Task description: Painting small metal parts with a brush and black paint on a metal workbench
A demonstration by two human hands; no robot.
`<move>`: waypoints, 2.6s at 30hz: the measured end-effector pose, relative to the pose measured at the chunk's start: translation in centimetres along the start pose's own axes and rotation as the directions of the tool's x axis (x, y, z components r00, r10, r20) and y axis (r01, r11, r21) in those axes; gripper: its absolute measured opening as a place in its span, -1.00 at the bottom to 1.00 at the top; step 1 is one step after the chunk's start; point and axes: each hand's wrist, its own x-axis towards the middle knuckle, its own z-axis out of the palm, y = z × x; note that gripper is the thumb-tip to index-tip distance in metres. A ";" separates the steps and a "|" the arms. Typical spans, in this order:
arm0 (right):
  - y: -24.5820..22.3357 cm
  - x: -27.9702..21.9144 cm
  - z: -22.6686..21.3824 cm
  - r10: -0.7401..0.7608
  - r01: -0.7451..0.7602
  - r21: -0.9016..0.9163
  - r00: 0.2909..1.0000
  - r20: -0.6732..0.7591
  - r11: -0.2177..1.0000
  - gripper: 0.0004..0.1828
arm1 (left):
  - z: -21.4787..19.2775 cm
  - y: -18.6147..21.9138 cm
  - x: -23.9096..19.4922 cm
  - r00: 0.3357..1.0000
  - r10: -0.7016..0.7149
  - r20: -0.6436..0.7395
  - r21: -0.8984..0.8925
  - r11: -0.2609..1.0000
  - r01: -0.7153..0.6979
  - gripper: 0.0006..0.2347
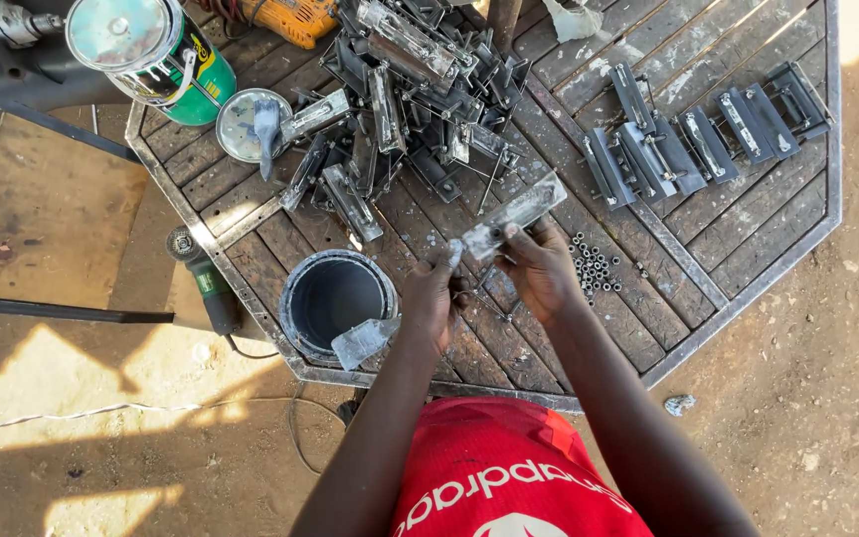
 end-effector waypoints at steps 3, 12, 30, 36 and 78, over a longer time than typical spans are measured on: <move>2.1 0.5 0.4 0.003 -0.003 -0.011 1.000 -0.010 1.000 -0.81 | 0.1 -0.8 -0.2 0.999 0.040 0.024 -0.095 0.995 -0.038 -0.74; 3.4 -0.2 4.4 0.047 0.013 -0.314 0.982 0.182 0.949 -0.82 | -4.5 -0.1 2.0 0.927 0.352 -0.132 0.111 0.934 -0.339 -0.78; 5.2 -0.3 2.7 0.502 0.031 -0.849 0.794 0.341 0.528 -0.47 | -22.1 2.9 -6.0 0.697 0.550 -0.460 0.052 0.800 -0.597 -0.94; 7.7 0.7 2.8 0.359 -0.188 -0.480 0.887 0.292 0.857 -0.70 | -22.7 0.8 -4.5 0.718 0.549 -0.428 0.019 0.800 -0.600 -0.89; 0.1 0.3 12.0 -0.137 0.352 -0.647 0.923 0.360 0.676 -0.77 | -16.7 -2.4 -2.7 0.753 0.498 -0.431 -0.119 0.795 -0.594 -0.80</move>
